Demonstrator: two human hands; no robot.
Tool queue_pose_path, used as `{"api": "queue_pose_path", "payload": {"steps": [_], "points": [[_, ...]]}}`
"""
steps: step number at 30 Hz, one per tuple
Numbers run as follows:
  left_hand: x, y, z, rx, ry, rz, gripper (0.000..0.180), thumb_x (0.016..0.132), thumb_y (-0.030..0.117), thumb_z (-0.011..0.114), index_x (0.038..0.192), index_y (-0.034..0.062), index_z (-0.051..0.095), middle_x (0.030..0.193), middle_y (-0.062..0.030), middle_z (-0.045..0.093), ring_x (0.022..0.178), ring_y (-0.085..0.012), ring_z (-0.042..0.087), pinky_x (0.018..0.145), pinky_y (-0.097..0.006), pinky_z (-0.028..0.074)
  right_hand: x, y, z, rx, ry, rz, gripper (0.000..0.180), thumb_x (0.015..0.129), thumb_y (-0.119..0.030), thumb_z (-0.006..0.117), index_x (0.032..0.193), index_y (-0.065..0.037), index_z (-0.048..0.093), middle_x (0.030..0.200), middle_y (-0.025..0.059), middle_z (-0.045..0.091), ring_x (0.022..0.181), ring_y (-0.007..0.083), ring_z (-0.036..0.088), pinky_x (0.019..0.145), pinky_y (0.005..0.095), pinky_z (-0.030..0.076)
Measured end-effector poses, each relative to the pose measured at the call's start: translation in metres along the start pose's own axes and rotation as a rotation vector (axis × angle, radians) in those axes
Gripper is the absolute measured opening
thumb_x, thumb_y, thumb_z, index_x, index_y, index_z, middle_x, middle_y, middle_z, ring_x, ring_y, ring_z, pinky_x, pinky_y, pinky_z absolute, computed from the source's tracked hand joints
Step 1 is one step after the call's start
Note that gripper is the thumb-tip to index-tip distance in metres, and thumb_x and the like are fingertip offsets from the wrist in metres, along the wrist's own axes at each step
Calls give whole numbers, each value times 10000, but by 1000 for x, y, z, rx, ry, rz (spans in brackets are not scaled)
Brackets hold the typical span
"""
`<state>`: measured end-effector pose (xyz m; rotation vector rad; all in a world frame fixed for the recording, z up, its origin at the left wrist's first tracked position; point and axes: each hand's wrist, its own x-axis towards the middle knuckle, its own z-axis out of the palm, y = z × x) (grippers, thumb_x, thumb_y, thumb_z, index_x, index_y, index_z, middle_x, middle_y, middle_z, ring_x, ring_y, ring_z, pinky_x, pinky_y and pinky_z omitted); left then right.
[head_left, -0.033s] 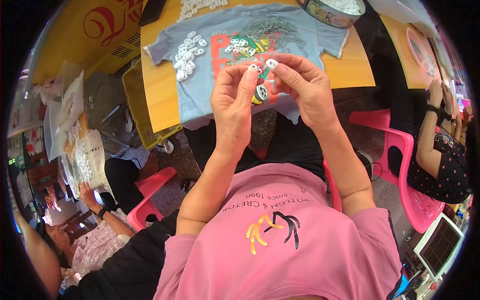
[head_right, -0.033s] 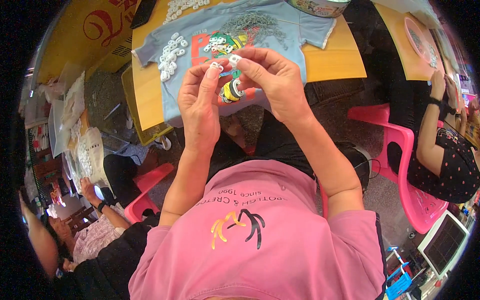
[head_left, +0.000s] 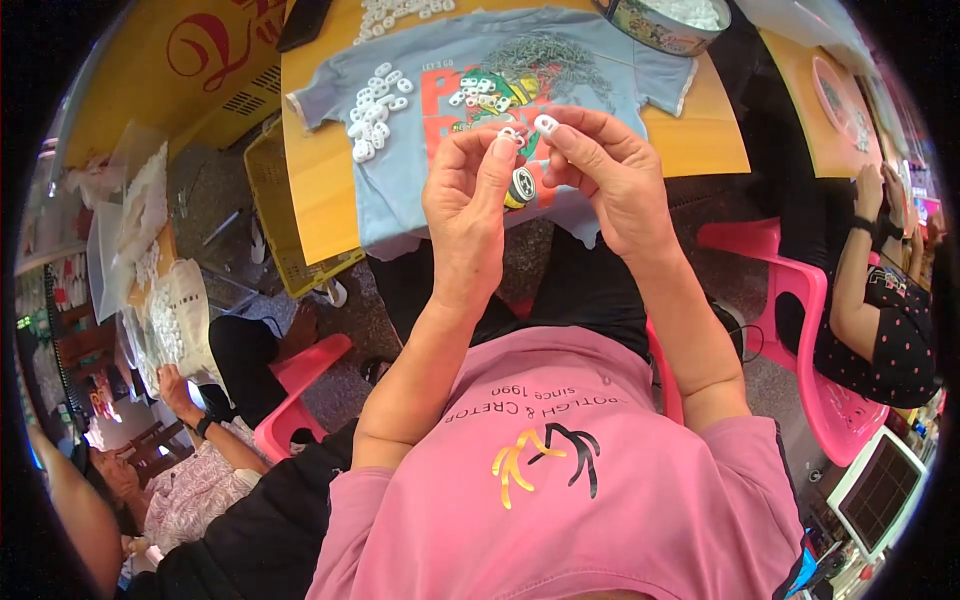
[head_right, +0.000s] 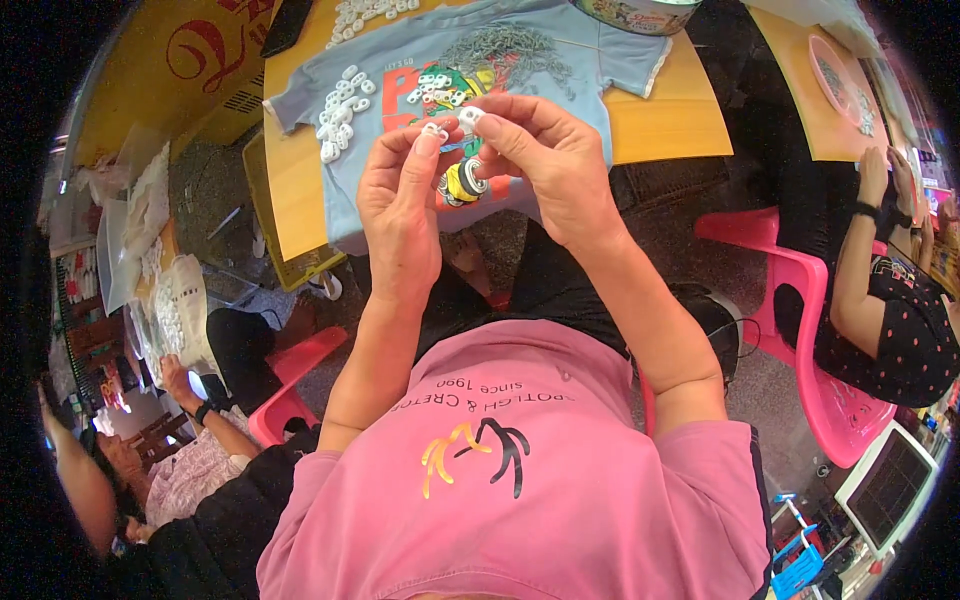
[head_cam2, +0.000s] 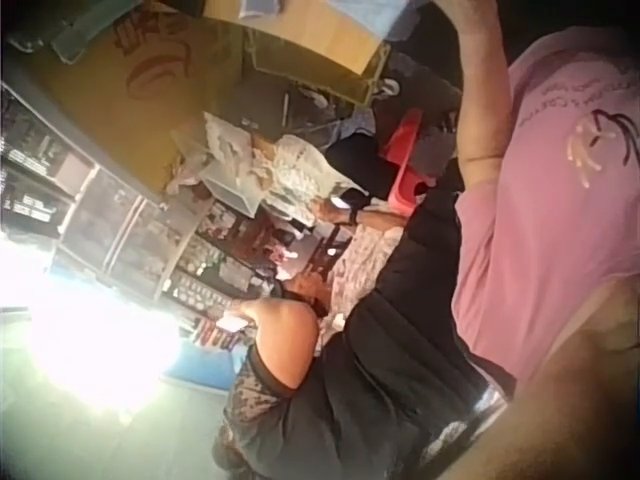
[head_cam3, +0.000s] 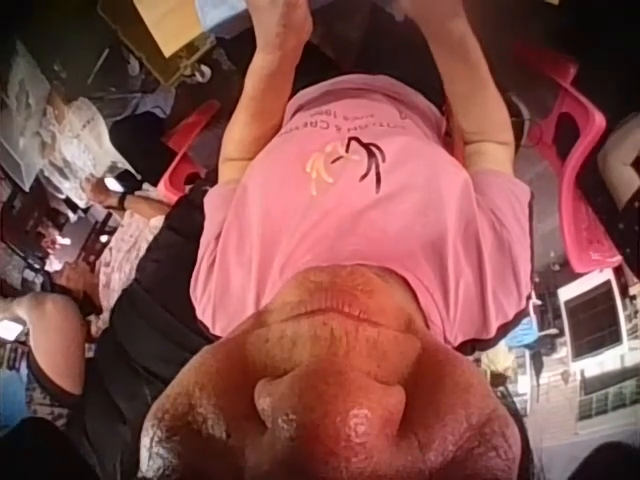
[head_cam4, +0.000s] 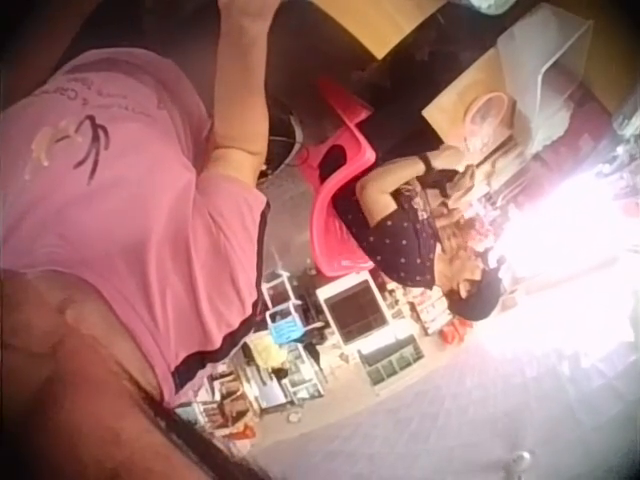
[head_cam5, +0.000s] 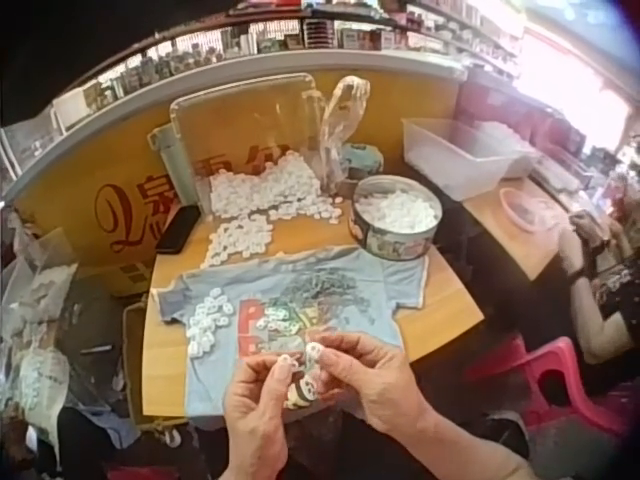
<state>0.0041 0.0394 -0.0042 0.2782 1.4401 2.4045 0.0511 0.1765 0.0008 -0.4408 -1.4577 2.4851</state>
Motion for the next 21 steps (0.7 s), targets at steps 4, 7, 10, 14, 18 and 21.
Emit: {"api": "queue_pose_path", "payload": {"steps": [4, 7, 10, 14, 18, 21], "points": [[1, -4, 4, 40, 24, 13, 134, 960, 111, 581, 1053, 14, 584, 1046, -93, 662, 975, -133, 614, 870, -271, 483, -1, 0, 4, 57, 10, -15, 234, 920, -111, 637, 1116, 18, 643, 846, 38, 661, 706, 76, 614, 681, 248, 563], [1, -4, 6, 51, 24, 12, 147, 954, 115, 593, 1056, 9, 589, 1041, -88, 664, 958, -115, 610, 861, -256, 477, -1, 1, 5, 92, 20, -39, 207, 896, -136, 685, 1057, -10, 655, 855, 30, 671, 697, 60, 616, 540, 197, 501], [1, -2, 6, 35, 20, 3, 147, 952, 113, 598, 1053, 7, 591, 1037, -83, 664, 949, -104, 605, 855, -252, 475, -1, 1, 8, 66, 51, -27, 193, 896, -137, 686, 1038, -11, 654, 854, 38, 672, 681, 61, 612, 523, 195, 493], [0, 0, 9, 9, 12, 13, 132, 950, 104, 599, 1042, 10, 594, 1030, -79, 660, 942, -101, 600, 855, -250, 475, -1, 0, 9, 45, 72, -75, 196, 898, -127, 677, 1051, -8, 651, 844, 34, 663, 681, 64, 605, 557, 209, 512], [0, -3, 8, 34, 15, 55, 120, 949, 100, 599, 1030, 12, 593, 1047, -77, 649, 952, -102, 593, 870, -251, 469, -1, 2, 10, -14, 83, -111, 188, 901, -109, 667, 1057, -6, 649, 830, 32, 654, 692, 69, 602, 605, 221, 530], [-1, 0, 11, 23, -8, 64, 101, 945, 88, 605, 998, 17, 556, 1037, -50, 589, 846, -55, 548, 710, -207, 468, -1, 1, 11, -59, 82, -165, 189, 901, -101, 667, 1061, -3, 647, 813, 33, 651, 683, 72, 603, 611, 226, 527]]}}
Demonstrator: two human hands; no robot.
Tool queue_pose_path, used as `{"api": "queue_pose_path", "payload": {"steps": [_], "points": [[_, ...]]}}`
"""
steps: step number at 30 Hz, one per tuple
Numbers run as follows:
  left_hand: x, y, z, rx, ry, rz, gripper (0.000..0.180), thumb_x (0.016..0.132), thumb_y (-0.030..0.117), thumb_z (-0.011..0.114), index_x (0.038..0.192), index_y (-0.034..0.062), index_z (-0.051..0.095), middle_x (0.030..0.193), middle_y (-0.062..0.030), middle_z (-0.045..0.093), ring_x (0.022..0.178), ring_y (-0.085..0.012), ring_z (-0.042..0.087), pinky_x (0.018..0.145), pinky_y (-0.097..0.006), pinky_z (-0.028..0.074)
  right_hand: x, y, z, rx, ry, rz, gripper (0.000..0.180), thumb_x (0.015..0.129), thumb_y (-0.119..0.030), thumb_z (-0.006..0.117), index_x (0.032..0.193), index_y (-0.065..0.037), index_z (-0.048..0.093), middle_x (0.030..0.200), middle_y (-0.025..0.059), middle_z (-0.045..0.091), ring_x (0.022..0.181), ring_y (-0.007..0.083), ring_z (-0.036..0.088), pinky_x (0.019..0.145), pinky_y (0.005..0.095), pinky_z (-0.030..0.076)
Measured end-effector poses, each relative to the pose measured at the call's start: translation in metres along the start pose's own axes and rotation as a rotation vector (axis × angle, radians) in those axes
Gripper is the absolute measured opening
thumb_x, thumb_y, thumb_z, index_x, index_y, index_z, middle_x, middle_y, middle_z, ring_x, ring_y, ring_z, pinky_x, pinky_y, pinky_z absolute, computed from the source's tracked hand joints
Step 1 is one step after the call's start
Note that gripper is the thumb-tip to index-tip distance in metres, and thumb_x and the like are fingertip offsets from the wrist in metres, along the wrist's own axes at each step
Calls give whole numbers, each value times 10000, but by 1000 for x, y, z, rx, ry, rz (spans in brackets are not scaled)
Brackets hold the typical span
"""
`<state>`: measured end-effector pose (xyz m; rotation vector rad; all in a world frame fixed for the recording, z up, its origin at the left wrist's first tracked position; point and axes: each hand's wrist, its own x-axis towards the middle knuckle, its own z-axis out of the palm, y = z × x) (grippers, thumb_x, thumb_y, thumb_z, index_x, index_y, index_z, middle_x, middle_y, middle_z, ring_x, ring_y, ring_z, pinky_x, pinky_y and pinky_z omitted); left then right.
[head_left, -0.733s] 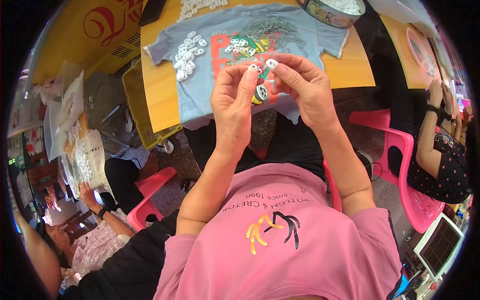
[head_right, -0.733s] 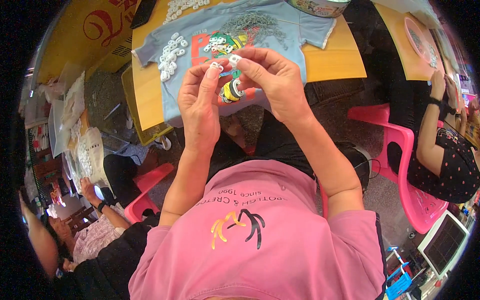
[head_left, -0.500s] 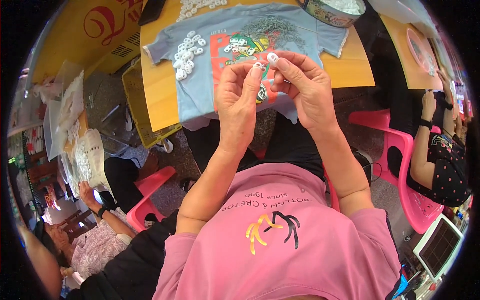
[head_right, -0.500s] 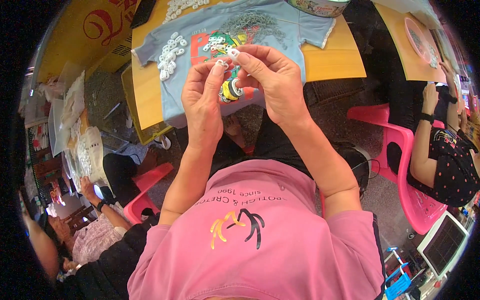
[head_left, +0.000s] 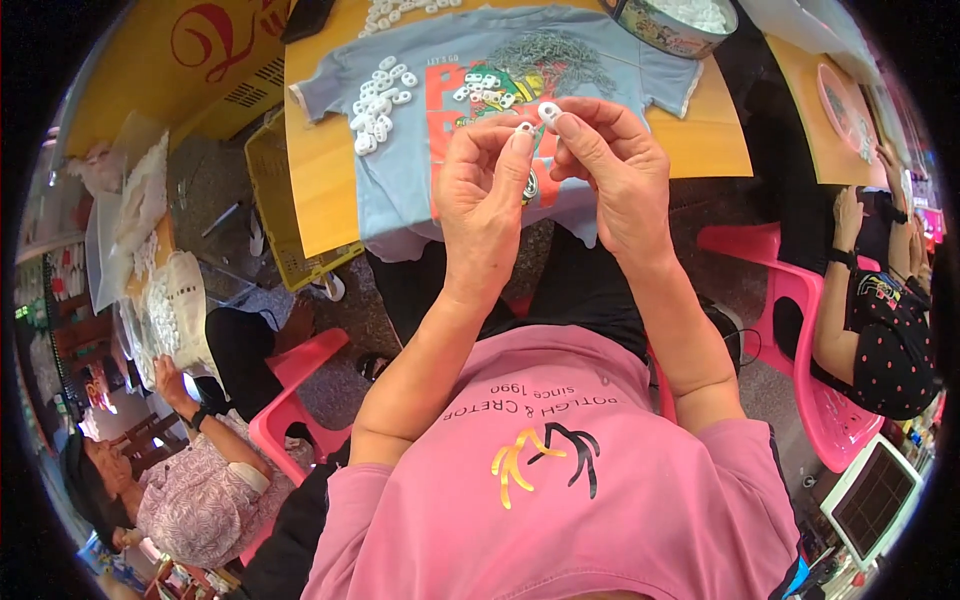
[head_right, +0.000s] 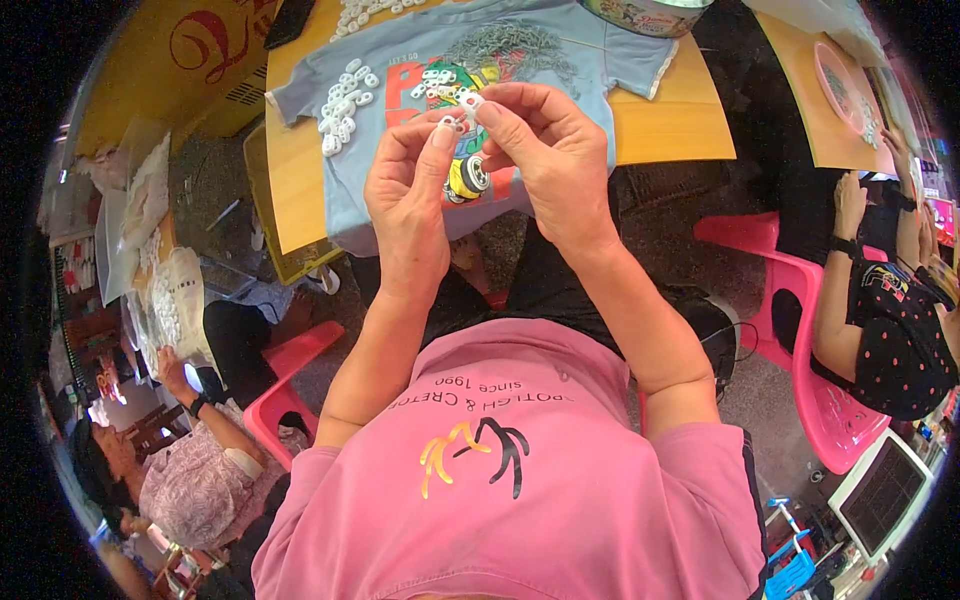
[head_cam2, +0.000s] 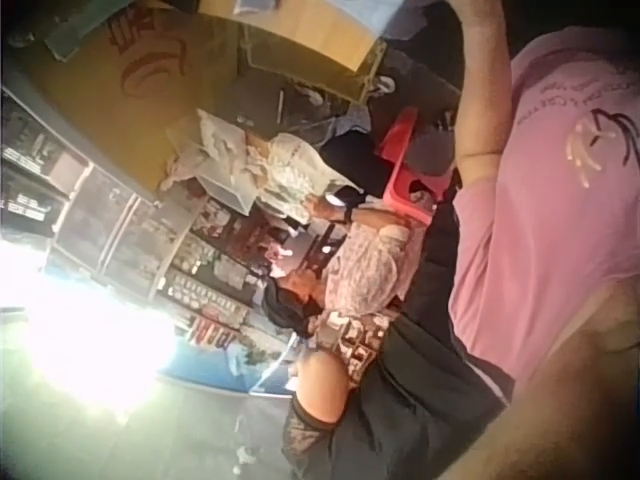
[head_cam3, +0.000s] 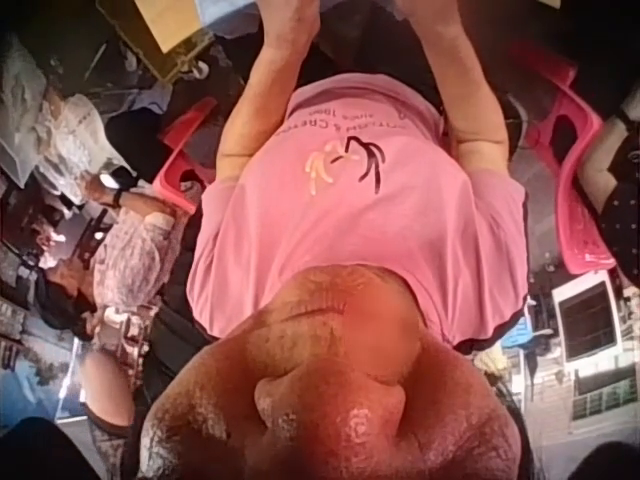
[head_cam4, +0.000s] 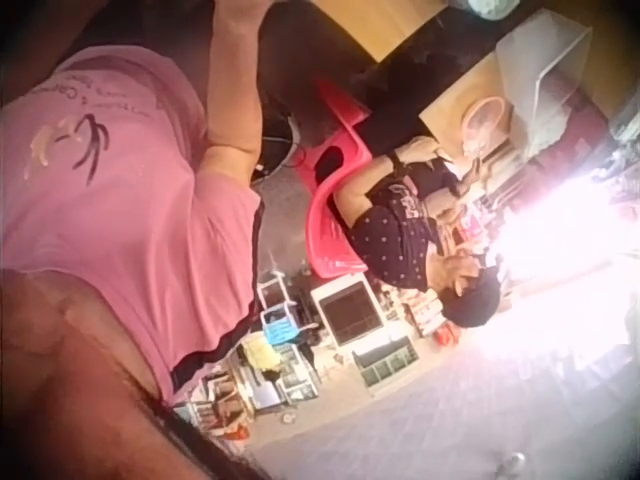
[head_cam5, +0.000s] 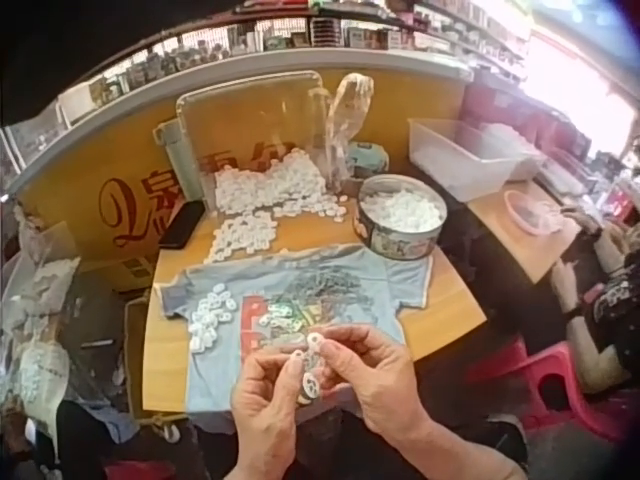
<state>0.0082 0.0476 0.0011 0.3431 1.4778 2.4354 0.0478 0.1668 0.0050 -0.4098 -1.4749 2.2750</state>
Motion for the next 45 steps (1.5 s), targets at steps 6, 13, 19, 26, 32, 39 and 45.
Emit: {"api": "queue_pose_path", "payload": {"steps": [6, 13, 19, 26, 32, 39, 45], "points": [[1, -5, -3, 72, -4, 55, 76, 941, 72, 599, 967, 18, 553, 1068, -55, 585, 878, -66, 545, 763, -220, 457, 0, 0, 1, -44, 28, -34, 192, 903, -100, 666, 1063, 4, 642, 802, 32, 647, 674, 88, 606, 621, 233, 519], [1, -6, -3, 71, 13, 59, 73, 942, 75, 596, 960, 17, 554, 1065, -58, 586, 891, -73, 546, 780, -226, 457, -2, 1, 4, -79, 28, -29, 200, 904, -90, 660, 1071, 16, 634, 826, 44, 648, 674, 90, 599, 631, 233, 514], [0, -5, -1, 98, 55, 38, 88, 944, 98, 603, 966, 28, 554, 970, -24, 570, 838, -60, 523, 742, -219, 445, -4, 0, 5, -145, 10, -105, 200, 902, -82, 663, 1071, 19, 635, 862, 47, 655, 677, 88, 594, 637, 226, 506], [-3, -5, -1, 112, 85, -4, 125, 960, 131, 591, 1026, 30, 561, 963, -19, 588, 879, -68, 541, 779, -213, 439, -4, 4, 8, -158, -3, -129, 198, 901, -80, 665, 1068, 23, 635, 872, 50, 664, 686, 78, 590, 638, 208, 490], [-6, -4, 3, 112, 111, -1, 127, 964, 146, 590, 1024, 39, 555, 959, -6, 572, 844, -63, 527, 755, -209, 437, -7, 6, 12, -144, -10, -109, 195, 901, -74, 664, 1066, 25, 634, 888, 51, 670, 700, 79, 598, 650, 203, 488], [-9, -6, 8, 56, 155, 11, 125, 967, 143, 587, 1022, 41, 544, 953, -13, 579, 821, -65, 540, 714, -208, 447, -7, 10, 14, -168, 0, -131, 194, 898, -76, 670, 1062, 24, 638, 898, 53, 679, 719, 83, 603, 671, 208, 490], [-8, -5, 12, -5, 178, 34, 103, 977, 127, 562, 991, 36, 515, 889, -1, 556, 741, -32, 503, 639, -188, 431, -7, 15, 17, -42, -9, -117, 177, 895, -78, 676, 1039, 21, 644, 897, 45, 681, 734, 83, 600, 685, 211, 487]]}}
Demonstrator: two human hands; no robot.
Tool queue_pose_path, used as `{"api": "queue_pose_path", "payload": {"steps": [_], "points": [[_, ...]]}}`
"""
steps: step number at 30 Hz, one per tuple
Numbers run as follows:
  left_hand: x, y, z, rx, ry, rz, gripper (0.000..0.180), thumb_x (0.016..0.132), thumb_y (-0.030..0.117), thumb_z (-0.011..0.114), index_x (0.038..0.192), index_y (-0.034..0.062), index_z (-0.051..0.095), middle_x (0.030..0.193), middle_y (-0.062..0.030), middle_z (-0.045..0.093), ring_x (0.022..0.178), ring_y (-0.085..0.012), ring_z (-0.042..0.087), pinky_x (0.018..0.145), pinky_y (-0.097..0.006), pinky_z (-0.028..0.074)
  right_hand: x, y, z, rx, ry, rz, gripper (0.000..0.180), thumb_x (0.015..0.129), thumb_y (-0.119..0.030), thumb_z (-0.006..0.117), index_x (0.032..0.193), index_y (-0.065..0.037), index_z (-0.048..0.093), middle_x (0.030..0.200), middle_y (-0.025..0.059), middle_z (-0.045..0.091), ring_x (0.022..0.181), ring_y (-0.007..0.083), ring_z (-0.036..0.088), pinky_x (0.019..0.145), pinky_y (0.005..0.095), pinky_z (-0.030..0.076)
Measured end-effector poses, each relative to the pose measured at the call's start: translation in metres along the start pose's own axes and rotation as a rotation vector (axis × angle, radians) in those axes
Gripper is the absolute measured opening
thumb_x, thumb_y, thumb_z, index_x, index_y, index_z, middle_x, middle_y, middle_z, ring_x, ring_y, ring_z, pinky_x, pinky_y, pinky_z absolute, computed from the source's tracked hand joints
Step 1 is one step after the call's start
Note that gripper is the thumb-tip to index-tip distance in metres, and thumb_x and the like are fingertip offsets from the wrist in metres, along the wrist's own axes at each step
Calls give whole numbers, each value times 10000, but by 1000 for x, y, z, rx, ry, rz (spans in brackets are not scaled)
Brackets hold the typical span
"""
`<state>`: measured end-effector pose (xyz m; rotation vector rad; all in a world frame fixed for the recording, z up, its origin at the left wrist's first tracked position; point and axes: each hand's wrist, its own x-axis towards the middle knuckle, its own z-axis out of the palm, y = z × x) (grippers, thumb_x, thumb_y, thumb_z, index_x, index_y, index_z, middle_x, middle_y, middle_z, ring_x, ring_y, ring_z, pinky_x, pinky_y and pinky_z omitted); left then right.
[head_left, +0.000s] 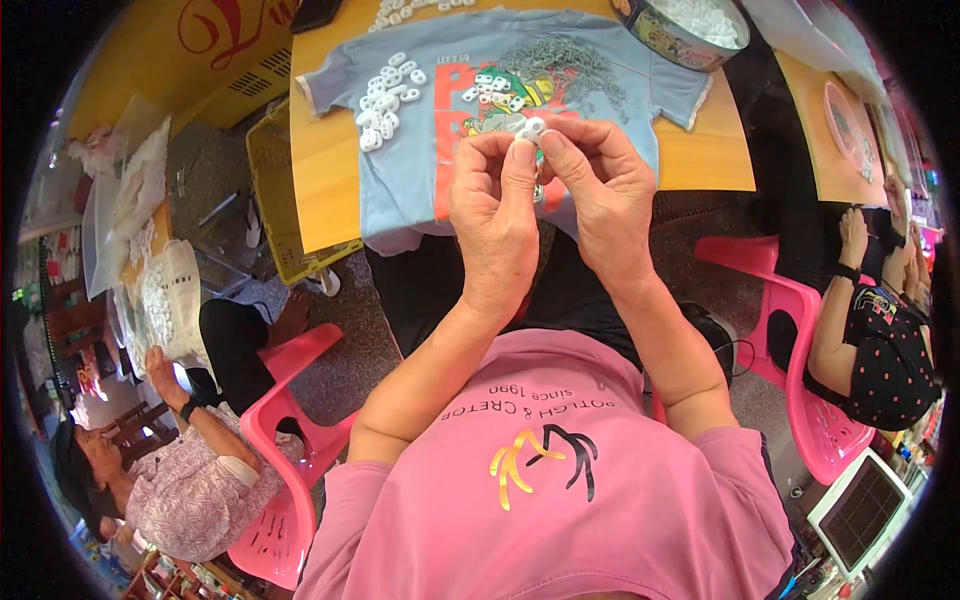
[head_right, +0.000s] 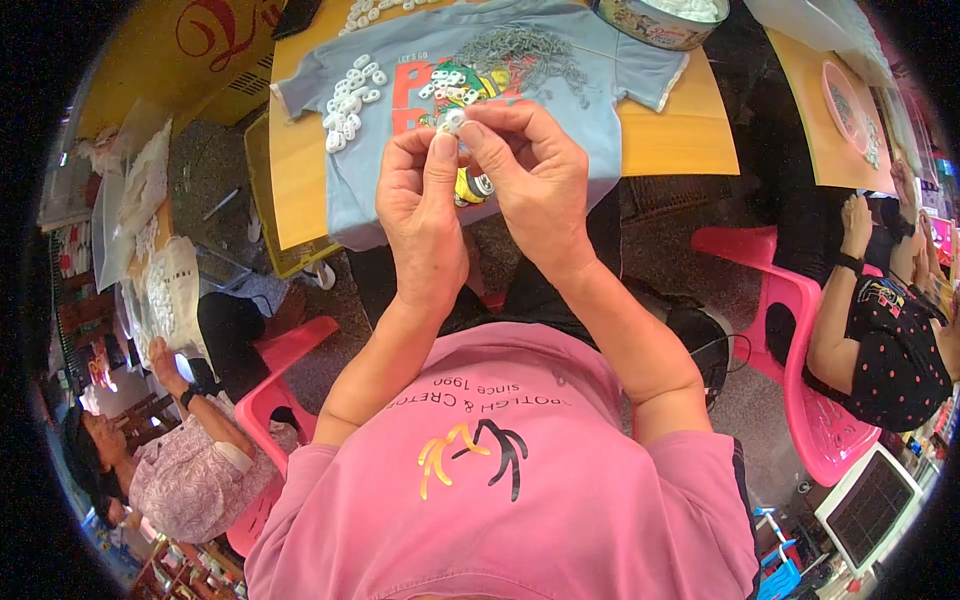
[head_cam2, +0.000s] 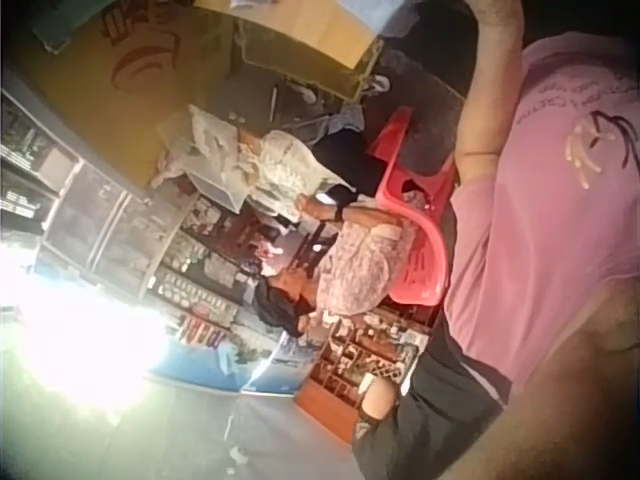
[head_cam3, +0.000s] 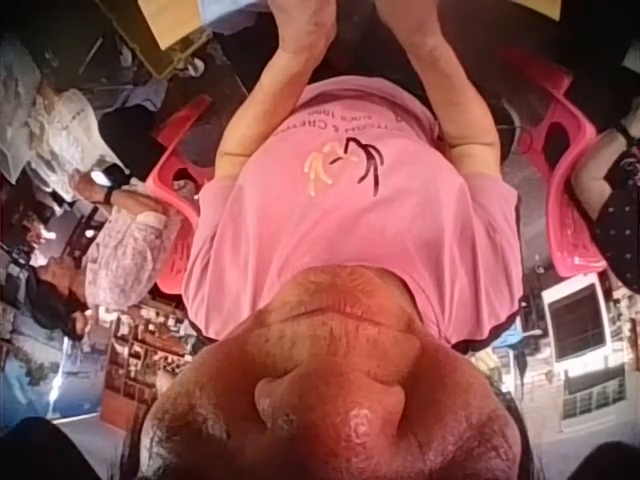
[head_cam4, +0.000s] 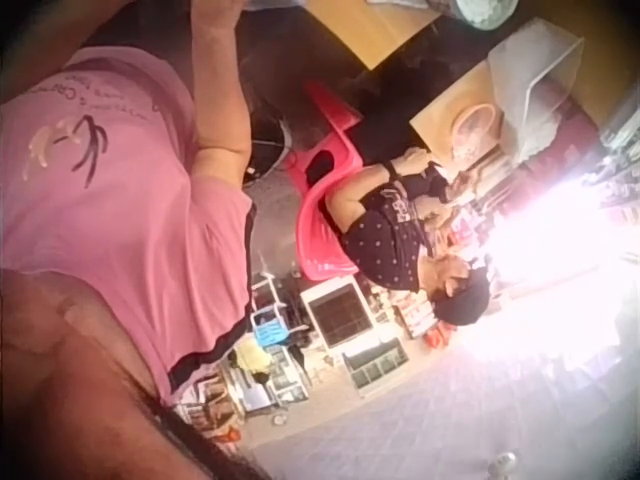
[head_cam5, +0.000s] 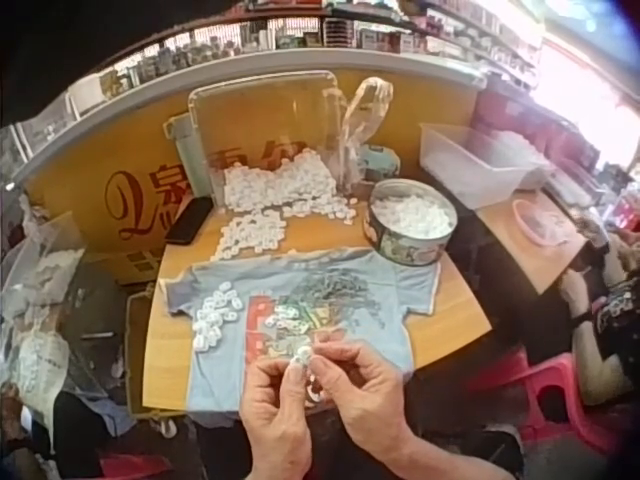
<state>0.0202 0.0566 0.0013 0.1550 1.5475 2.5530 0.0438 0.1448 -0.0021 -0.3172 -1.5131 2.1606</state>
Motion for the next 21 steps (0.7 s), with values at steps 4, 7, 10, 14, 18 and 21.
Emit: {"api": "queue_pose_path", "payload": {"steps": [4, 7, 10, 14, 18, 21], "points": [[2, 1, -8, 100, -45, -5, 115, 968, 124, 582, 1020, 32, 537, 938, -9, 575, 818, -55, 530, 718, -202, 444, 3, -1, -4, -70, -12, 4, 175, 895, -74, 674, 1040, 19, 644, 900, 44, 679, 740, 84, 601, 691, 216, 489], [5, 4, -12, 147, -67, -18, 108, 968, 121, 580, 1013, 31, 539, 932, -6, 572, 828, -54, 525, 727, -202, 439, 5, -3, -6, -79, -45, 26, 169, 896, -71, 672, 1038, 16, 645, 909, 46, 678, 744, 82, 602, 685, 218, 493], [4, 1, -14, 138, -60, -11, 107, 967, 123, 583, 1009, 33, 544, 925, -2, 569, 829, -53, 521, 724, -200, 433, 5, -3, -5, -128, -78, 69, 174, 897, -69, 669, 1045, 18, 641, 940, 57, 677, 769, 92, 617, 704, 229, 515], [10, -8, -19, 218, -46, 52, 113, 965, 130, 586, 971, 31, 530, 877, 0, 569, 735, -42, 519, 602, -192, 432, 8, 1, -2, -105, -93, 44, 188, 898, -70, 665, 1058, 22, 633, 982, 78, 672, 804, 116, 638, 741, 244, 541], [14, -4, -26, 297, -125, 31, 123, 961, 139, 598, 985, 35, 538, 882, 0, 580, 740, -44, 521, 620, -194, 433, 14, 4, -9, -72, -110, 105, 177, 901, -74, 660, 1053, 13, 635, 1004, 86, 668, 812, 115, 638, 733, 240, 543], [14, -1, -25, 271, -150, 50, 110, 962, 126, 594, 1003, 38, 544, 937, -11, 579, 813, -53, 531, 706, -203, 447, 15, -2, -7, 88, -95, 211, 187, 904, -73, 654, 1070, 9, 623, 993, 76, 661, 796, 101, 619, 702, 241, 538]]}}
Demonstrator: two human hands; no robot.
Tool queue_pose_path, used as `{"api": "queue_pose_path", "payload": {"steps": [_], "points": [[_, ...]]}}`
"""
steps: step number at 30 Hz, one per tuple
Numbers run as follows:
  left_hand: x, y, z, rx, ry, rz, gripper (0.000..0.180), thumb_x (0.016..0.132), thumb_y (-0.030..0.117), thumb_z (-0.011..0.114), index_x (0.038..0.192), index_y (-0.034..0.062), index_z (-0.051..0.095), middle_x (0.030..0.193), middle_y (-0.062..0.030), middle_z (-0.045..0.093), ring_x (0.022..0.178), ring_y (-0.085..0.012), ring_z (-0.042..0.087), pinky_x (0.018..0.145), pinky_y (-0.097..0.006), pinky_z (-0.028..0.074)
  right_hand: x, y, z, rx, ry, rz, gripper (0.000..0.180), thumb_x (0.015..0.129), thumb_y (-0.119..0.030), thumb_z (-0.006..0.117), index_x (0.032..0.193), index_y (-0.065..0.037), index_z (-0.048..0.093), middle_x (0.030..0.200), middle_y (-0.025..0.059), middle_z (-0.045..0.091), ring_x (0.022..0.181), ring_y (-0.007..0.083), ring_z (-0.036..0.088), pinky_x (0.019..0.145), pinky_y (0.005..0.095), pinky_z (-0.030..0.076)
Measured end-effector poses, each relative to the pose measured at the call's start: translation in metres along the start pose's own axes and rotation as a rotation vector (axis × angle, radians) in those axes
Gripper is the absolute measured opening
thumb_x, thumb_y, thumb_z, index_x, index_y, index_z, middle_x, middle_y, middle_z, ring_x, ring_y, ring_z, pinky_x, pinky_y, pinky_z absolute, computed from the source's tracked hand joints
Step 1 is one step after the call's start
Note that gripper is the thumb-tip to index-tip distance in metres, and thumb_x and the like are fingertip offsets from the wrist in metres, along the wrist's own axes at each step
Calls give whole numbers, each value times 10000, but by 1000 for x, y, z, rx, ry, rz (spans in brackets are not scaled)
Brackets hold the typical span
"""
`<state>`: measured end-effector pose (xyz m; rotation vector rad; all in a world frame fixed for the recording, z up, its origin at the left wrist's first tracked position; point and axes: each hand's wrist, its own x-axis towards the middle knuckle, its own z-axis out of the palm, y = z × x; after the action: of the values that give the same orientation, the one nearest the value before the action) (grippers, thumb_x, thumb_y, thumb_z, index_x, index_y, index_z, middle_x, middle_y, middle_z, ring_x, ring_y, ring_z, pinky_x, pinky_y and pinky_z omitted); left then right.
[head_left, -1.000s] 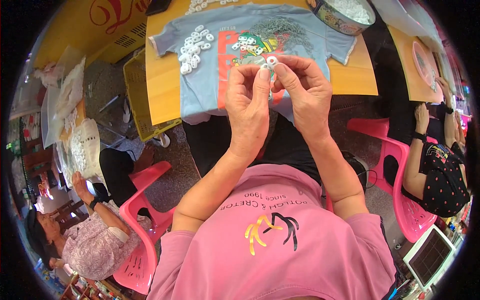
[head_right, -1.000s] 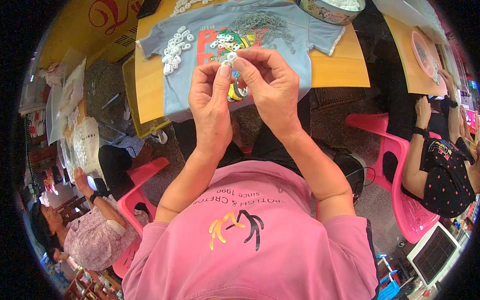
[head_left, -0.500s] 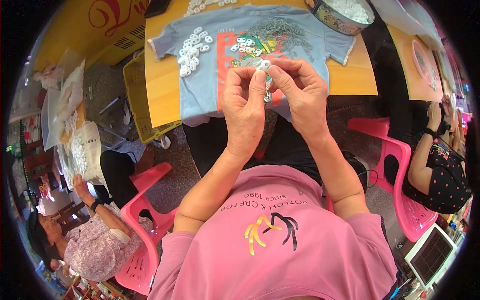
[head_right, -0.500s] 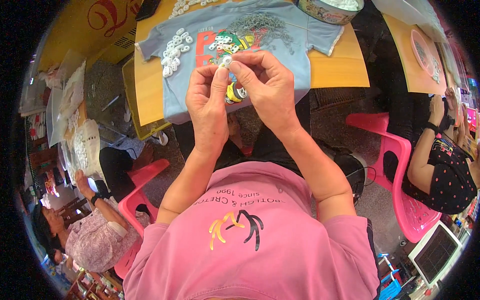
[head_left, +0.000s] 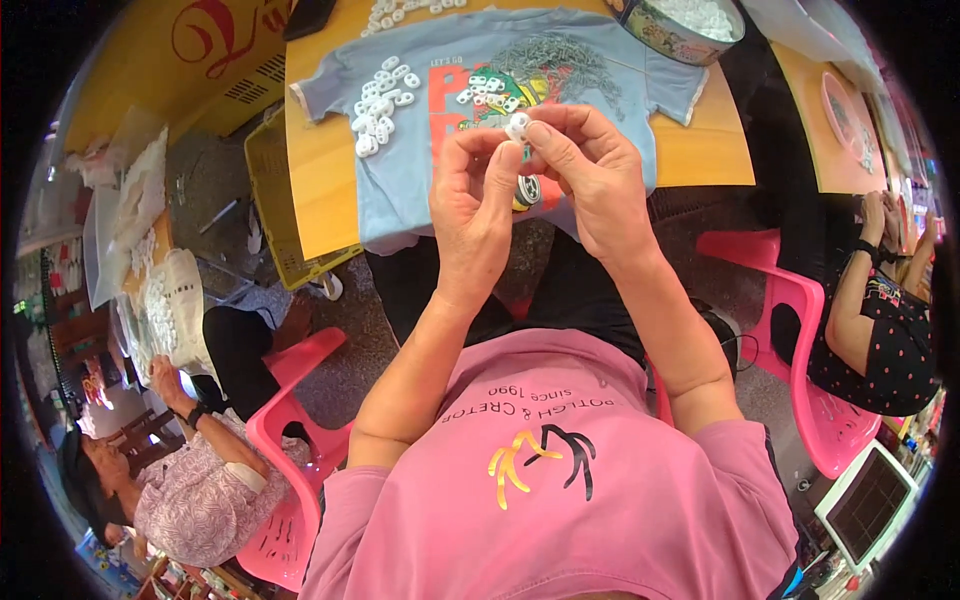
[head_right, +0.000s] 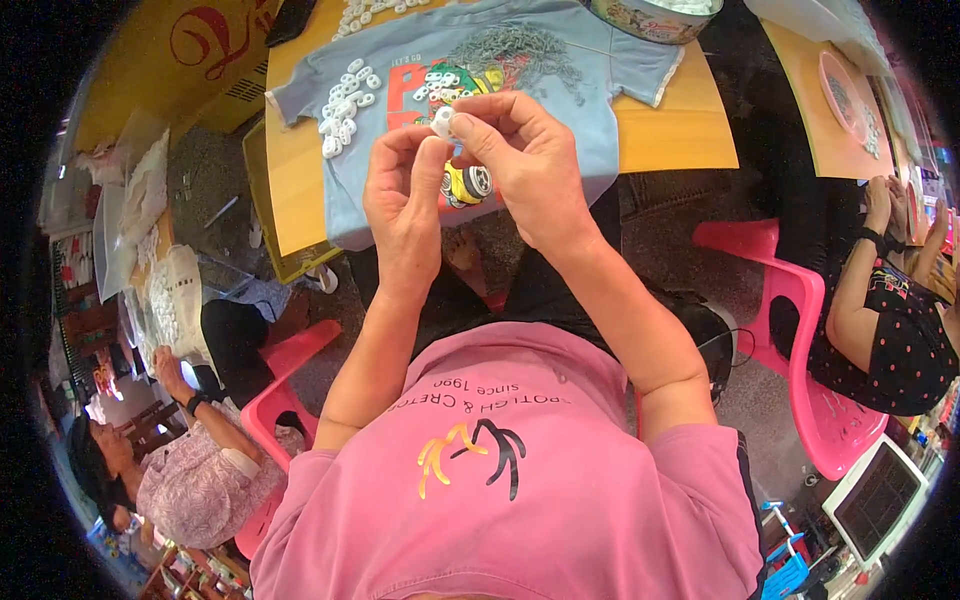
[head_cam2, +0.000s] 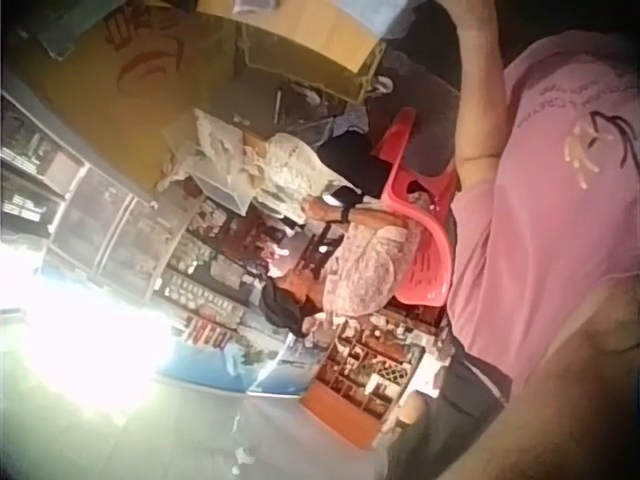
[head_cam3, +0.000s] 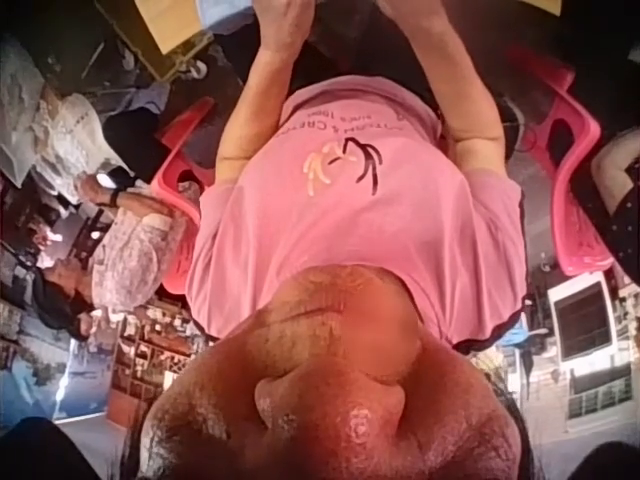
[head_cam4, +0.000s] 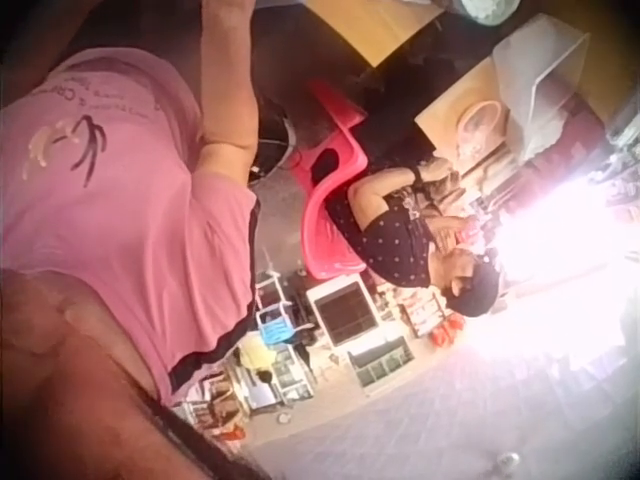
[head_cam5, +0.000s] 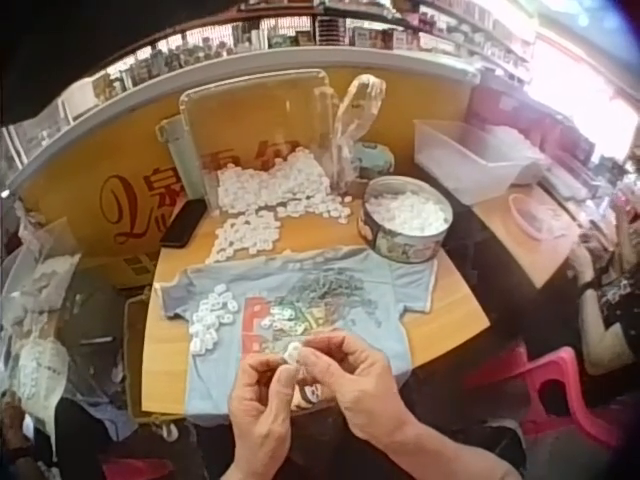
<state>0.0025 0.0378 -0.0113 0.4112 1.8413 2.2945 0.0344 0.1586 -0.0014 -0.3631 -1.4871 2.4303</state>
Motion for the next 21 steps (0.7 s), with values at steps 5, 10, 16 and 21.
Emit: {"api": "queue_pose_path", "payload": {"steps": [5, 10, 16, 21], "points": [[6, -10, -9, -120, -73, 16, 243, 1015, 234, 500, 1128, 29, 563, 1132, -46, 561, 990, -96, 520, 855, -238, 434, 1, -2, -2, 110, -37, 73, 320, 912, -66, 638, 1203, 8, 525, 941, 58, 637, 762, 97, 592, 686, 243, 518], [20, -13, -14, -74, -276, 175, 324, 1022, 297, 467, 1149, 25, 589, 1152, -64, 571, 1052, -135, 521, 907, -266, 422, -4, -11, 4, 165, -143, 170, 516, 913, -64, 630, 1356, -6, 372, 973, 70, 620, 784, 120, 593, 724, 262, 508], [15, -15, -10, -296, -350, 25, 295, 1000, 284, 515, 1081, 24, 628, 1110, -56, 598, 1138, -170, 509, 991, -309, 386, -11, -6, 7, 290, -104, 198, 651, 901, -47, 633, 1446, -46, 277, 1127, 84, 586, 974, 157, 612, 823, 304, 516], [15, -19, -13, -417, -350, 13, 250, 965, 268, 583, 1011, 34, 660, 1053, -49, 624, 1160, -192, 504, 990, -327, 392, -12, -5, 9, 373, -175, 225, 750, 879, -26, 647, 1486, -60, 209, 1172, 86, 564, 1052, 168, 593, 911, 332, 489]]}}
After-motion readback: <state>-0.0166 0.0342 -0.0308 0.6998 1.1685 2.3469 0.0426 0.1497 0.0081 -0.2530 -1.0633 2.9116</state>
